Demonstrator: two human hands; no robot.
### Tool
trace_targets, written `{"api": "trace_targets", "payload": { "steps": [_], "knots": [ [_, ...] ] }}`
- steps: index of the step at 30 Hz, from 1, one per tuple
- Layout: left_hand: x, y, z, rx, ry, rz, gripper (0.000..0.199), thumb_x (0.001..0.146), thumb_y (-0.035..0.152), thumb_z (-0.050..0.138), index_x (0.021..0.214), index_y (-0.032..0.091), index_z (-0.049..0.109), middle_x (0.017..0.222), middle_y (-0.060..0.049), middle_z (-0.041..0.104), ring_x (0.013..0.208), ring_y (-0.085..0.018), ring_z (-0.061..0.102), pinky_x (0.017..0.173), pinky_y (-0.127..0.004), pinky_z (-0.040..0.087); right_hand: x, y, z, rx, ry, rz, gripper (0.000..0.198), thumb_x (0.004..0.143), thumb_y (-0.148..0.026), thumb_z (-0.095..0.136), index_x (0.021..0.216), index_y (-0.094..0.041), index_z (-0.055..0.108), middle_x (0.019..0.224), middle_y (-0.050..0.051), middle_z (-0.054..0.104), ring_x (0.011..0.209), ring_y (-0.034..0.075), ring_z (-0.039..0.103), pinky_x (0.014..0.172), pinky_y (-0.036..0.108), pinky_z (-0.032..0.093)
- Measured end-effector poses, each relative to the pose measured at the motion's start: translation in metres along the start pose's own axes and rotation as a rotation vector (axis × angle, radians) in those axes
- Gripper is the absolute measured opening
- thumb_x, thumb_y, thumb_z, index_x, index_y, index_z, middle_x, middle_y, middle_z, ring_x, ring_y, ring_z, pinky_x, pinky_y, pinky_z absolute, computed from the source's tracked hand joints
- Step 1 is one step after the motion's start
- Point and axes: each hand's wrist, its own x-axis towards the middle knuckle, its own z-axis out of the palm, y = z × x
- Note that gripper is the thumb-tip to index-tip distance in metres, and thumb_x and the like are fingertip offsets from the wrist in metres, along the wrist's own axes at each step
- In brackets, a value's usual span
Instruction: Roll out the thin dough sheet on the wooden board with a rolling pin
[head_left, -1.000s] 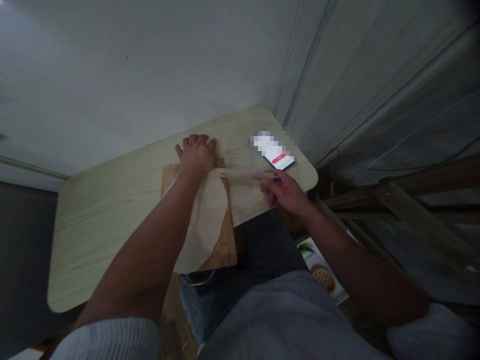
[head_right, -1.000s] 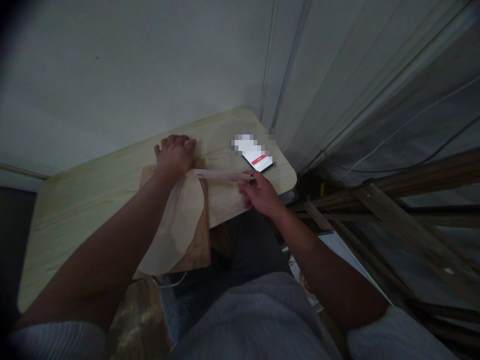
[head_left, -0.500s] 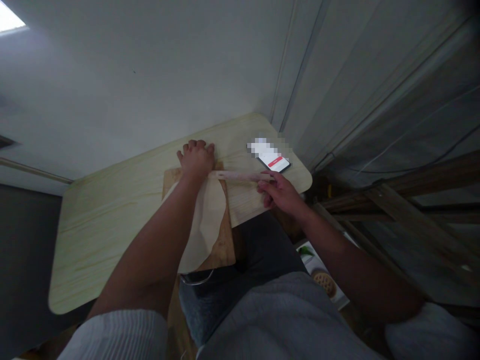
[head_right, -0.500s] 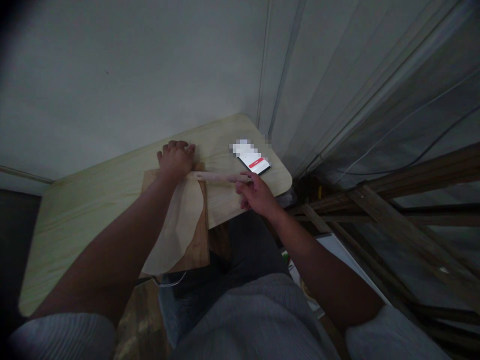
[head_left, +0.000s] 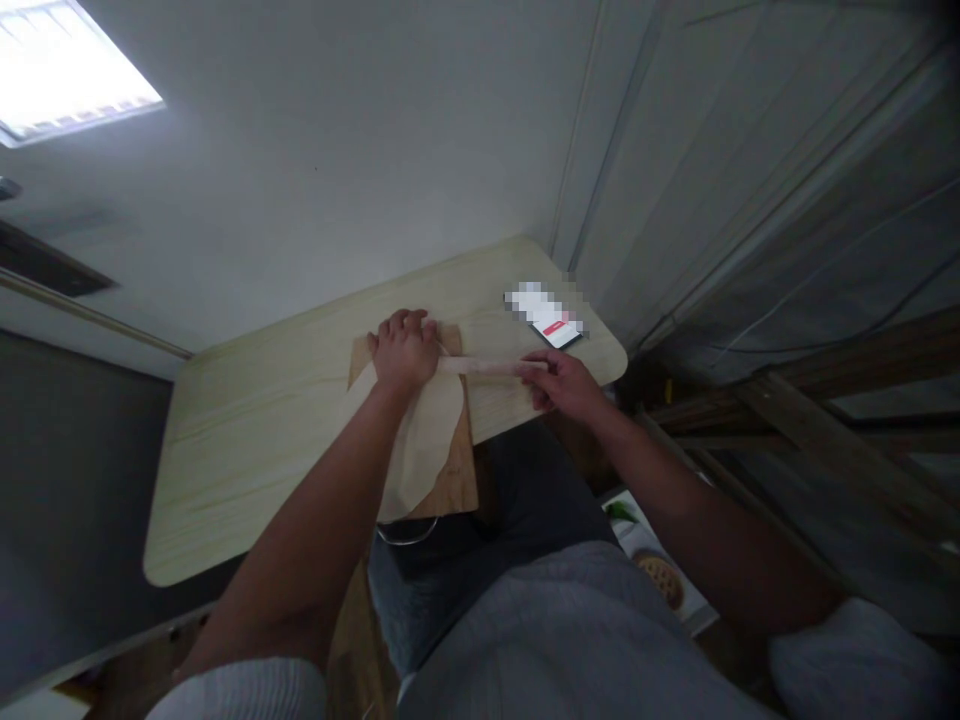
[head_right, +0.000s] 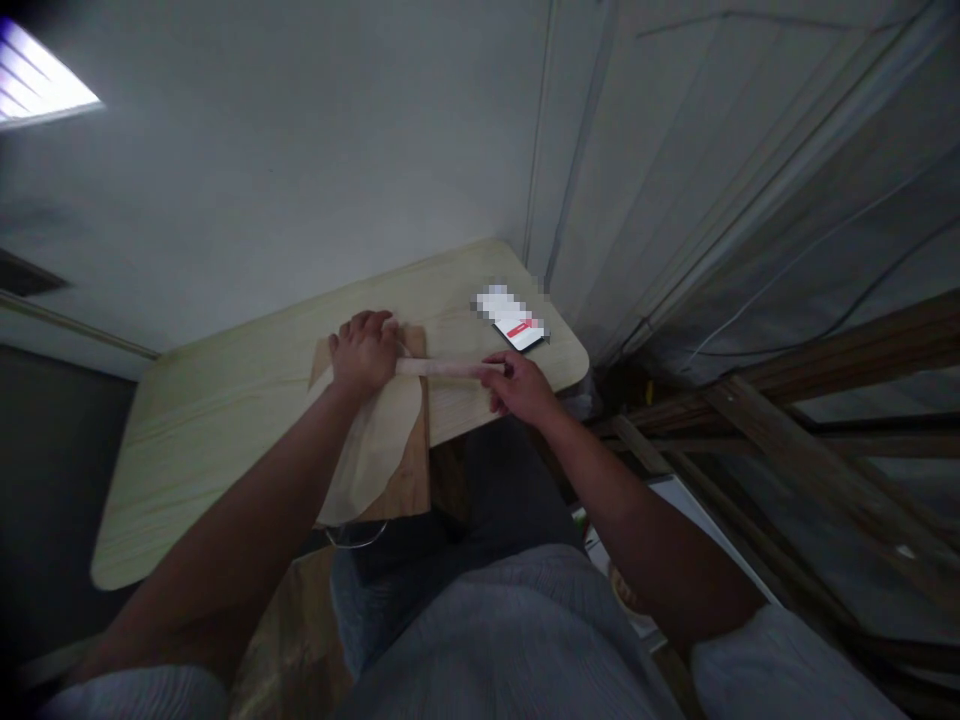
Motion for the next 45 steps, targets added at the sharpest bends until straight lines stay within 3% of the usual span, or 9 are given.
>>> {"api": "trace_targets", "payload": {
  "steps": [8,13,21,37,45],
  "knots": [
    [-0.042,-0.008,-0.009,0.036,0.018,0.050,0.054,0.102,0.048,0.019,0.143,0.028,0.049,0.155,-0.009,0.045,0.141,-0.031,0.038,0.117,-0.060,0.021,-0.005,-0.006,0.001,-0.033,-0.050,-0.008,0.024,0.084,-0.035,0.074,0.096,-0.016,0.065,0.069,-0.001,0.068,0.042,0.008,0.058,0.038,0.018,0.048],
    [-0.046,-0.010,-0.010,0.047,-0.011,0.042,0.055,0.102,0.049,0.018,0.146,0.029,0.045,0.157,-0.008,0.043,0.143,-0.031,0.036,0.118,-0.061,0.020,-0.005,-0.001,0.000,-0.033,-0.088,-0.051,0.029,0.080,-0.041,0.077,0.093,-0.017,0.067,0.071,0.000,0.069,0.043,0.008,0.059,0.040,0.018,0.049],
    [-0.023,-0.004,-0.006,0.035,0.000,0.076,0.056,0.102,0.050,0.019,0.143,0.029,0.049,0.153,-0.009,0.047,0.140,-0.031,0.038,0.116,-0.059,0.023,-0.005,-0.001,-0.002,-0.076,-0.084,-0.047,0.023,0.085,-0.035,0.072,0.097,-0.017,0.066,0.073,0.001,0.070,0.045,0.009,0.060,0.041,0.019,0.051],
    [0.037,0.006,0.003,-0.043,-0.118,0.114,0.054,0.100,0.052,0.023,0.143,0.032,0.049,0.153,-0.008,0.045,0.141,-0.034,0.036,0.115,-0.066,0.022,-0.001,-0.004,-0.004,-0.002,-0.076,0.007,0.028,0.086,-0.034,0.070,0.107,-0.019,0.059,0.074,-0.001,0.068,0.042,0.010,0.059,0.037,0.020,0.048],
    [0.060,0.013,0.014,-0.029,-0.088,0.110,0.054,0.100,0.054,0.025,0.140,0.030,0.052,0.149,-0.010,0.049,0.137,-0.034,0.039,0.113,-0.060,0.027,0.000,-0.007,-0.005,0.047,-0.055,0.073,0.028,0.088,-0.028,0.067,0.112,-0.021,0.054,0.072,-0.003,0.067,0.040,0.010,0.059,0.036,0.022,0.048]
  ]
}}
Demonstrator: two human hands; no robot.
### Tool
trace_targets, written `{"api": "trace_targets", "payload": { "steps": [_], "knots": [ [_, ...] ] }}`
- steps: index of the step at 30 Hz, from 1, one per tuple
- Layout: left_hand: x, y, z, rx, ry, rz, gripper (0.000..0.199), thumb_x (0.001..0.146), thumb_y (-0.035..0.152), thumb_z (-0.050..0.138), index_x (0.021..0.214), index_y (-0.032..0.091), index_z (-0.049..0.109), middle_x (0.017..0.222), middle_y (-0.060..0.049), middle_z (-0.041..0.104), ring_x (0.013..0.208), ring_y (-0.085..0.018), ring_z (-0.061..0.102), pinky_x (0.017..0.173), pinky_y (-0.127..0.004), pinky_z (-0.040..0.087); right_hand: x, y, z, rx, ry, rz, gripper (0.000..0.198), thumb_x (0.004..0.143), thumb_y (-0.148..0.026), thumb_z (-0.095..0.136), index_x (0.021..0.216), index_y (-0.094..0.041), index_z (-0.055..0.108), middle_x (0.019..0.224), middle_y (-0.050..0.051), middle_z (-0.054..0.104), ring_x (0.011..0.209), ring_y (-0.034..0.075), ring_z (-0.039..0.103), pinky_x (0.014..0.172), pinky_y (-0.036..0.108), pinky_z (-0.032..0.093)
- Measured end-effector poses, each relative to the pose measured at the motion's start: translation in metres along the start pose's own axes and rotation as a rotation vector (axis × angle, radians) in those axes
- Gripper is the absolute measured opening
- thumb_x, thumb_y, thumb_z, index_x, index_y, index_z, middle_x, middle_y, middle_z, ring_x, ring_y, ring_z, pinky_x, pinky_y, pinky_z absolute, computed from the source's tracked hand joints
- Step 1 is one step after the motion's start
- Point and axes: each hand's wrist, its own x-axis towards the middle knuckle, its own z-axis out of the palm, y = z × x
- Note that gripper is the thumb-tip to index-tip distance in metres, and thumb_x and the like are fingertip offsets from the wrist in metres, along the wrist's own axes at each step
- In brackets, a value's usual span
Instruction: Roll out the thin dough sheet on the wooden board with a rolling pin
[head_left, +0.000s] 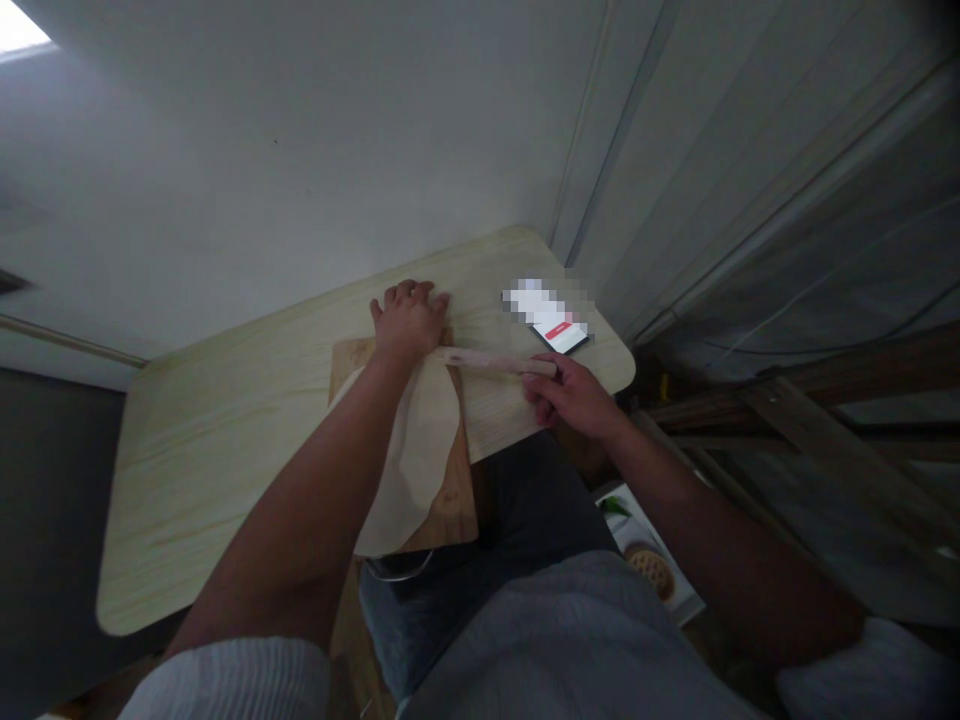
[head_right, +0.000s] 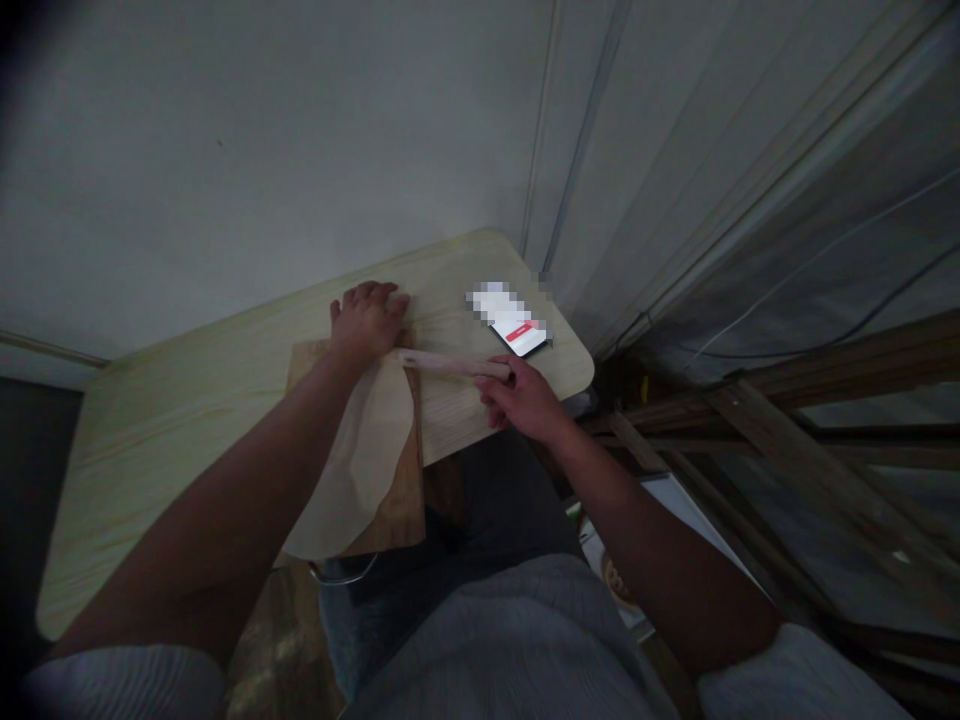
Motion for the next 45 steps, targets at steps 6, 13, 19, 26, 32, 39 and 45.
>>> {"api": "trace_targets", "payload": {
  "steps": [6,13,19,26,32,39,45],
  "knots": [
    [-0.005,0.001,-0.003,0.011,0.052,0.025,0.053,0.101,0.052,0.025,0.133,0.025,0.057,0.143,-0.012,0.054,0.132,-0.033,0.044,0.110,-0.056,0.030,0.000,0.000,0.001,0.005,0.005,-0.001,0.021,0.091,-0.030,0.066,0.107,-0.020,0.057,0.070,-0.003,0.067,0.041,0.010,0.059,0.036,0.020,0.047],
    [-0.028,-0.005,-0.001,0.002,0.132,0.024,0.049,0.102,0.048,0.027,0.128,0.025,0.061,0.140,-0.010,0.057,0.128,-0.032,0.048,0.106,-0.053,0.035,0.000,0.000,0.002,-0.023,-0.004,-0.006,0.019,0.091,-0.034,0.066,0.101,-0.018,0.061,0.069,-0.003,0.067,0.041,0.008,0.059,0.036,0.018,0.045],
    [-0.065,-0.008,-0.003,0.024,0.151,-0.001,0.048,0.102,0.046,0.028,0.135,0.026,0.057,0.148,-0.011,0.052,0.134,-0.033,0.045,0.110,-0.057,0.031,0.001,0.003,0.003,-0.071,-0.022,-0.024,0.022,0.087,-0.036,0.071,0.094,-0.017,0.064,0.067,-0.002,0.066,0.041,0.008,0.057,0.037,0.019,0.046],
    [-0.124,-0.009,-0.005,0.073,0.170,-0.029,0.053,0.104,0.045,0.022,0.144,0.024,0.048,0.156,-0.009,0.045,0.144,-0.030,0.037,0.118,-0.060,0.021,-0.003,0.005,0.004,-0.259,-0.058,-0.135,0.031,0.084,-0.047,0.068,0.087,-0.016,0.067,0.068,0.000,0.065,0.047,0.011,0.058,0.045,0.022,0.047],
    [-0.185,-0.008,-0.013,0.066,0.151,-0.057,0.058,0.104,0.048,0.021,0.149,0.019,0.042,0.157,-0.011,0.044,0.148,-0.028,0.035,0.119,-0.065,0.019,-0.038,0.002,0.019,-0.718,-0.092,-0.277,0.034,0.088,-0.051,0.062,0.092,-0.018,0.071,0.078,0.004,0.071,0.065,0.016,0.063,0.059,0.025,0.043],
    [-0.268,-0.010,-0.020,0.000,0.127,-0.133,0.061,0.103,0.051,0.029,0.155,0.019,0.033,0.156,-0.012,0.044,0.149,-0.029,0.033,0.118,-0.064,0.024,-0.095,0.010,0.037,-0.860,-0.177,-0.280,0.034,0.091,-0.054,0.058,0.093,-0.022,0.068,0.079,0.004,0.072,0.070,0.019,0.064,0.062,0.027,0.040],
    [-0.307,-0.022,-0.013,0.024,0.134,-0.192,0.057,0.102,0.049,0.033,0.154,0.026,0.036,0.160,-0.007,0.039,0.151,-0.030,0.029,0.118,-0.064,0.024,-0.116,0.023,0.046,-0.749,-0.320,-0.237,0.039,0.095,-0.055,0.051,0.101,-0.020,0.066,0.078,0.004,0.071,0.068,0.019,0.063,0.063,0.028,0.041]
  ]
}}
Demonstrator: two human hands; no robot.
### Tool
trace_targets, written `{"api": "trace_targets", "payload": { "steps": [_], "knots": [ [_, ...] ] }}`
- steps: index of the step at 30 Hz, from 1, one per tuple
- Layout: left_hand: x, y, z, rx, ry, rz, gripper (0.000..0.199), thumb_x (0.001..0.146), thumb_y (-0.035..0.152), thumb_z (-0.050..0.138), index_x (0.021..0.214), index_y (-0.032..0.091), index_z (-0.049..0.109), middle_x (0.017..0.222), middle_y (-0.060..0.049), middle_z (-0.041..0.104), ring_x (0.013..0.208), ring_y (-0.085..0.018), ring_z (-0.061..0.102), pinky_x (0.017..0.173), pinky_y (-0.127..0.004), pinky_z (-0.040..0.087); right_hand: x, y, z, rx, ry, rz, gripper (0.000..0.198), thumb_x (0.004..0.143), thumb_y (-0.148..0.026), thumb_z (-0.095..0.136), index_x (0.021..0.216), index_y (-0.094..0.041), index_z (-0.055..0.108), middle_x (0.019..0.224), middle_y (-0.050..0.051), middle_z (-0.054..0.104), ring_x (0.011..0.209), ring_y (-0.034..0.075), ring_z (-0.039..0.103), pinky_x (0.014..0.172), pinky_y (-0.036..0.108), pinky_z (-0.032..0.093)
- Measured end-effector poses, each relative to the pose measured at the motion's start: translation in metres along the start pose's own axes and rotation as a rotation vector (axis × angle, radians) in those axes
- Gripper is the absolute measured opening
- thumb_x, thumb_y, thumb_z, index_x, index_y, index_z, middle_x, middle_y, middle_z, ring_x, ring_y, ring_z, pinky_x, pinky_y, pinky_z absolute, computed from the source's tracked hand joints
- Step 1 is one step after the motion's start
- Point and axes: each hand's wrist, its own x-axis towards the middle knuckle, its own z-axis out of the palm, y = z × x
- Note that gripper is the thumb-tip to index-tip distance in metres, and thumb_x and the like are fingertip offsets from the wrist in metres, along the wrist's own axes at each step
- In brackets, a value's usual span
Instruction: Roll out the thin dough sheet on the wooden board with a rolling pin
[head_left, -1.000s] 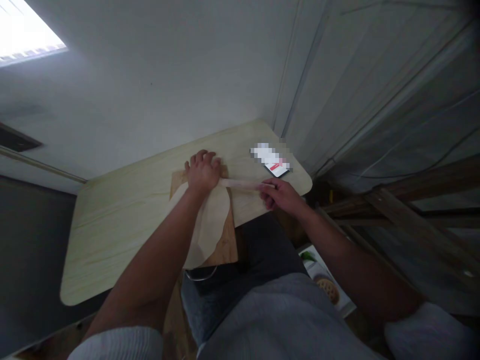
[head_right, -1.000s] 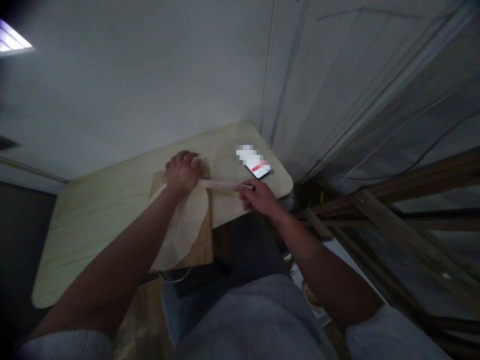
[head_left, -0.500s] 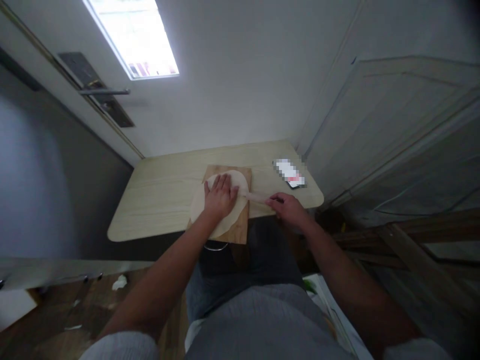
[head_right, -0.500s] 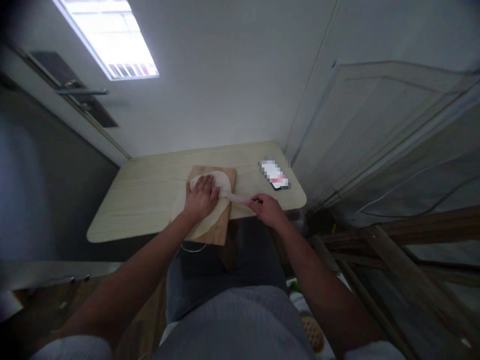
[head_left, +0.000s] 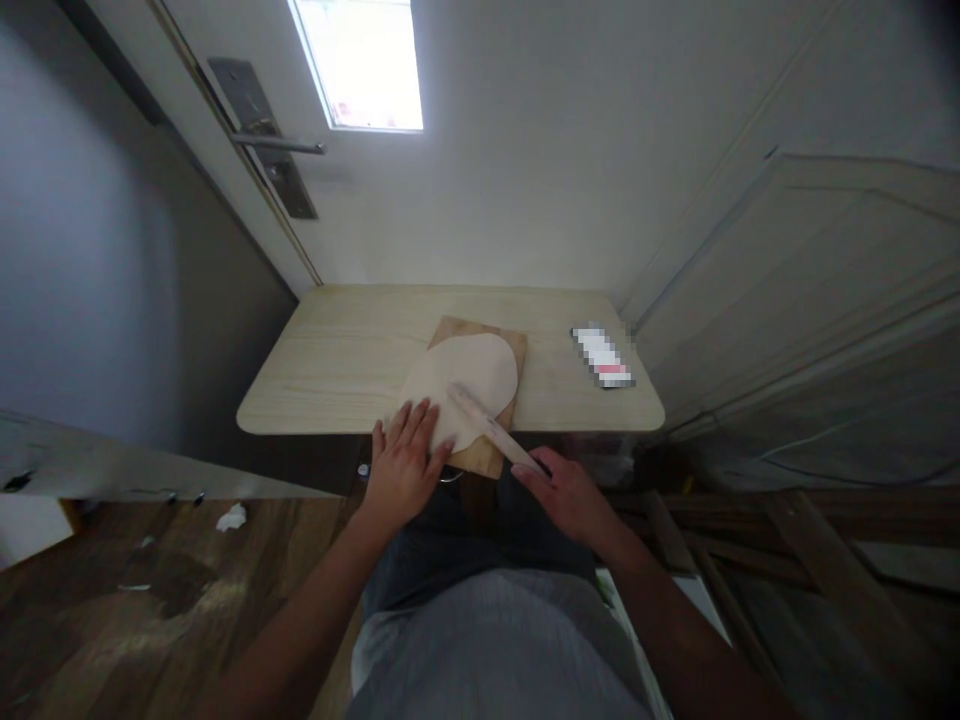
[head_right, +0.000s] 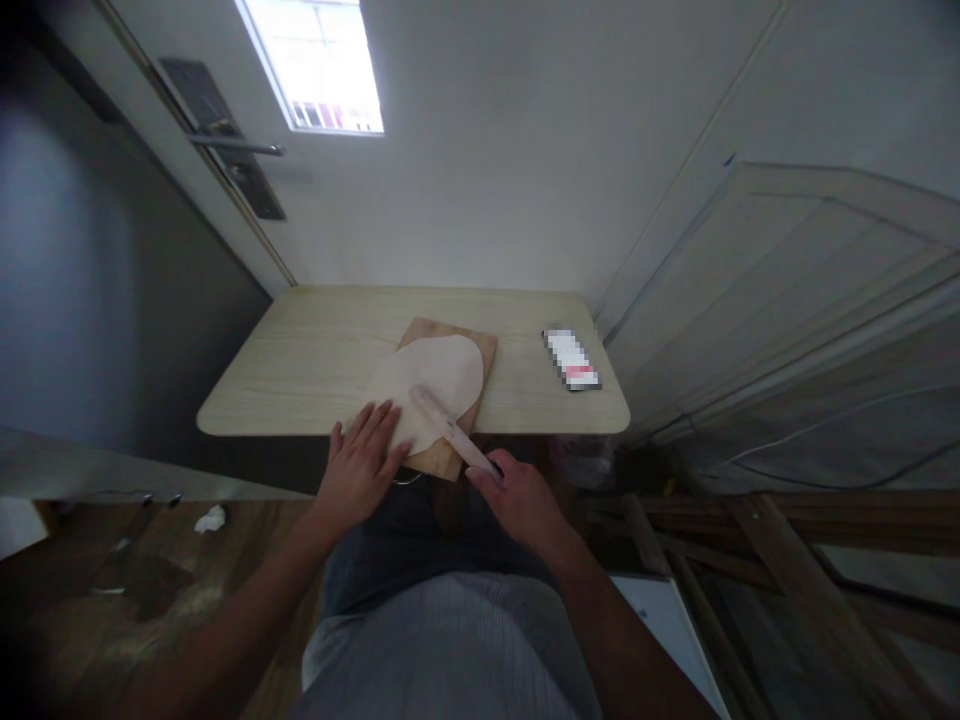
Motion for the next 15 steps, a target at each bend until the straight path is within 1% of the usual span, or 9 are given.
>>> {"api": "trace_targets", "payload": {
  "steps": [4,7,10,13,15],
  "knots": [
    [-0.009,-0.003,0.005,0.022,0.025,0.027,0.062,0.101,0.052,0.038,0.155,0.023,0.034,0.161,-0.009,0.036,0.152,-0.030,0.027,0.121,-0.064,0.019,-0.005,0.009,0.004,0.077,0.052,0.036,0.043,0.094,-0.058,0.049,0.102,-0.019,0.066,0.077,0.003,0.069,0.066,0.018,0.061,0.060,0.028,0.041],
    [-0.015,0.003,0.008,0.012,0.041,0.048,0.071,0.097,0.060,0.043,0.156,0.022,0.033,0.161,-0.011,0.036,0.152,-0.031,0.026,0.122,-0.063,0.014,-0.011,0.014,0.003,0.101,0.099,0.060,0.046,0.094,-0.060,0.048,0.102,-0.019,0.065,0.070,0.001,0.064,0.063,0.018,0.058,0.058,0.027,0.040],
    [-0.021,0.009,0.011,-0.013,0.050,0.077,0.079,0.091,0.067,0.050,0.155,0.024,0.034,0.160,-0.011,0.039,0.151,-0.031,0.027,0.123,-0.061,0.010,-0.019,0.014,0.005,0.119,0.095,0.076,0.044,0.094,-0.060,0.049,0.101,-0.019,0.065,0.068,0.000,0.062,0.061,0.018,0.057,0.057,0.027,0.040],
    [-0.027,0.012,0.013,-0.038,0.066,0.099,0.078,0.088,0.063,0.057,0.154,0.026,0.036,0.157,-0.010,0.043,0.150,-0.031,0.030,0.124,-0.060,0.009,-0.026,0.011,0.009,0.149,0.054,0.082,0.042,0.094,-0.059,0.050,0.102,-0.020,0.065,0.069,0.000,0.062,0.060,0.017,0.056,0.055,0.027,0.040],
    [-0.031,0.012,0.015,-0.053,0.080,0.107,0.071,0.090,0.055,0.060,0.152,0.027,0.040,0.155,-0.010,0.046,0.148,-0.030,0.034,0.124,-0.061,0.010,-0.029,0.008,0.012,0.162,0.033,0.080,0.041,0.094,-0.058,0.050,0.102,-0.021,0.065,0.069,-0.001,0.062,0.060,0.017,0.056,0.054,0.027,0.039]
  ]
}}
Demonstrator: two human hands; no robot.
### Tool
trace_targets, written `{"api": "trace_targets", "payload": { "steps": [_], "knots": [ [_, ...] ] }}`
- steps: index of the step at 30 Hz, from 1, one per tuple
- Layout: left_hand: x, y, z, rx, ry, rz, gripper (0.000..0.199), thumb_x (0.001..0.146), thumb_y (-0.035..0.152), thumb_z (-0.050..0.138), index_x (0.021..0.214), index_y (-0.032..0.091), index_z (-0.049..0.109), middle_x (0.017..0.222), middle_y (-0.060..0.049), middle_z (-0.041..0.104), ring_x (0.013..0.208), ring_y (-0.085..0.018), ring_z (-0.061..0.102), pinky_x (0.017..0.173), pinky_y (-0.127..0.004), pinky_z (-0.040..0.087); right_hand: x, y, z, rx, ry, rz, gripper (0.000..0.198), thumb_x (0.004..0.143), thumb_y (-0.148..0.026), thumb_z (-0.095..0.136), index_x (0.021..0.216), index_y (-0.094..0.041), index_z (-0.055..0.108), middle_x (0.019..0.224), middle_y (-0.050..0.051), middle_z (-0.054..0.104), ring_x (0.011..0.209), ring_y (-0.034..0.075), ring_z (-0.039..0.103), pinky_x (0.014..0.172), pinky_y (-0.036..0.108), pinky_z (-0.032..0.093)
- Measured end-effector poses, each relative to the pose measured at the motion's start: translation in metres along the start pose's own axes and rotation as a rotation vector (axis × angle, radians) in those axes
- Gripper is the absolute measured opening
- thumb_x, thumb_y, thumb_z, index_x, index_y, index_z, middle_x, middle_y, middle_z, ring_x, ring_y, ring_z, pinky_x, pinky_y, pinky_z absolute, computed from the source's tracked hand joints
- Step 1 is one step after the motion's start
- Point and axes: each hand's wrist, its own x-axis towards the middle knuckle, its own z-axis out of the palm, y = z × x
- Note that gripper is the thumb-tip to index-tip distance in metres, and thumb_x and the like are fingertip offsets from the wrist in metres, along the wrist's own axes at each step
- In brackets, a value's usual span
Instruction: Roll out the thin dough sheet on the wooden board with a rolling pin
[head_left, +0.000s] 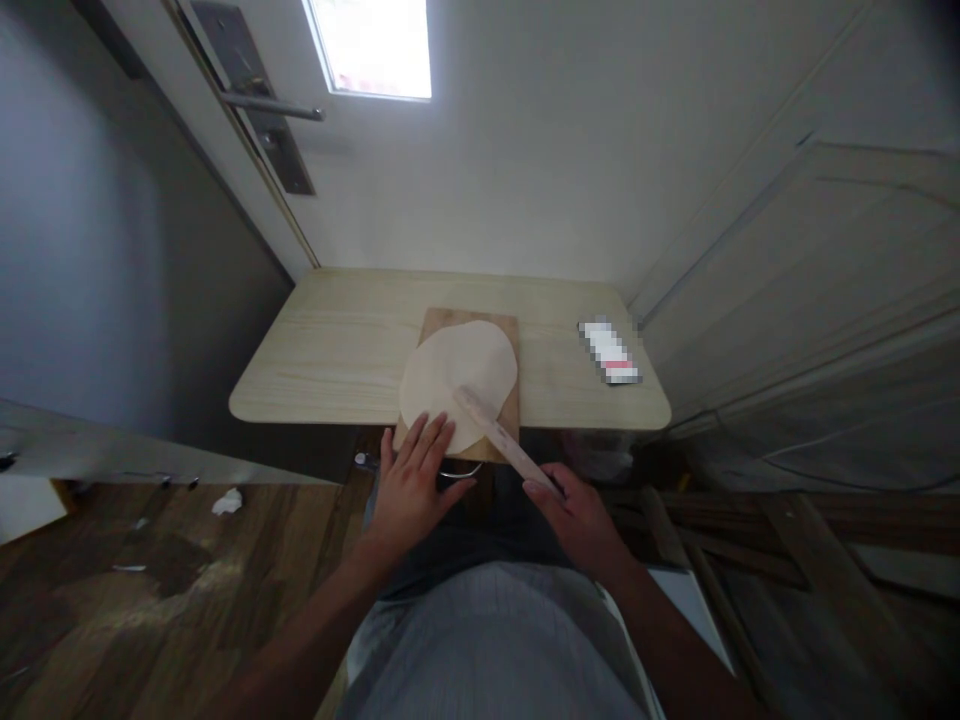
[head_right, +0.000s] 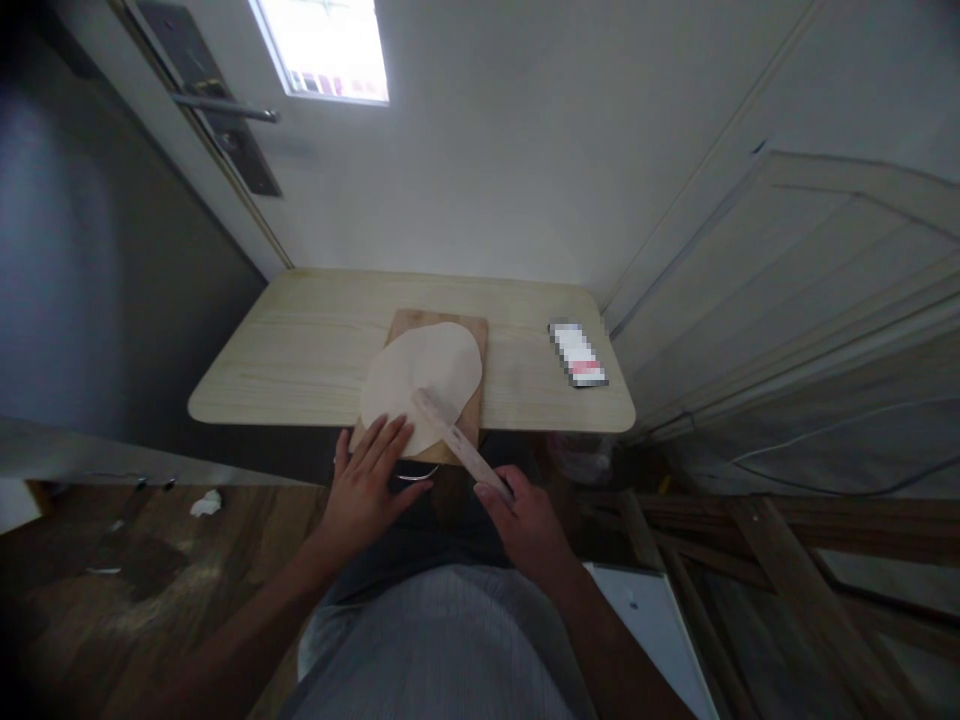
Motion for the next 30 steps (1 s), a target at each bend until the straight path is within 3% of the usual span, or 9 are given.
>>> {"api": "trace_targets", "payload": {
  "steps": [5,13,16,20,23,30],
  "knots": [
    [-0.009,0.008,0.007,-0.032,0.043,-0.003,0.053,0.094,0.035,0.056,0.146,0.026,0.049,0.150,-0.008,0.053,0.144,-0.027,0.042,0.124,-0.056,0.015,-0.003,-0.007,0.005,-0.032,-0.028,-0.033,0.038,0.094,-0.056,0.051,0.100,-0.021,0.065,0.067,-0.002,0.060,0.059,0.016,0.056,0.055,0.027,0.038],
    [-0.013,0.037,0.017,-0.089,0.040,0.082,0.054,0.095,0.029,0.052,0.148,0.021,0.045,0.153,-0.007,0.050,0.147,-0.023,0.038,0.123,-0.048,0.025,0.007,-0.014,0.000,-0.047,0.019,-0.070,0.037,0.094,-0.054,0.052,0.101,-0.020,0.065,0.074,0.001,0.065,0.066,0.017,0.060,0.062,0.027,0.042],
    [-0.015,0.037,0.012,-0.114,0.040,0.093,0.051,0.095,0.027,0.052,0.146,0.023,0.047,0.151,-0.006,0.052,0.146,-0.022,0.040,0.124,-0.049,0.022,0.009,-0.013,-0.004,-0.053,0.038,-0.055,0.036,0.094,-0.053,0.052,0.100,-0.020,0.065,0.071,0.000,0.065,0.063,0.017,0.059,0.060,0.027,0.041],
    [-0.015,0.024,0.009,-0.056,0.078,-0.014,0.051,0.094,0.026,0.054,0.144,0.026,0.048,0.150,-0.008,0.052,0.145,-0.027,0.040,0.124,-0.058,0.012,0.008,-0.012,-0.006,-0.060,0.066,-0.011,0.036,0.094,-0.054,0.052,0.100,-0.021,0.065,0.068,0.000,0.063,0.062,0.018,0.059,0.058,0.027,0.040],
    [-0.011,0.019,0.012,-0.048,0.092,-0.011,0.049,0.096,0.020,0.049,0.144,0.025,0.048,0.148,-0.007,0.055,0.143,-0.024,0.044,0.124,-0.057,0.012,0.009,-0.012,-0.005,-0.040,0.078,0.000,0.036,0.093,-0.054,0.052,0.100,-0.021,0.065,0.070,0.000,0.064,0.064,0.019,0.060,0.059,0.027,0.041],
    [0.009,0.047,0.032,-0.082,0.101,0.024,0.044,0.098,0.029,0.049,0.141,0.024,0.053,0.148,-0.007,0.055,0.141,-0.025,0.047,0.123,-0.054,0.015,0.014,-0.019,-0.002,-0.014,0.086,-0.023,0.036,0.092,-0.054,0.054,0.100,-0.021,0.066,0.071,0.000,0.064,0.064,0.018,0.059,0.061,0.027,0.042]
  ]
}}
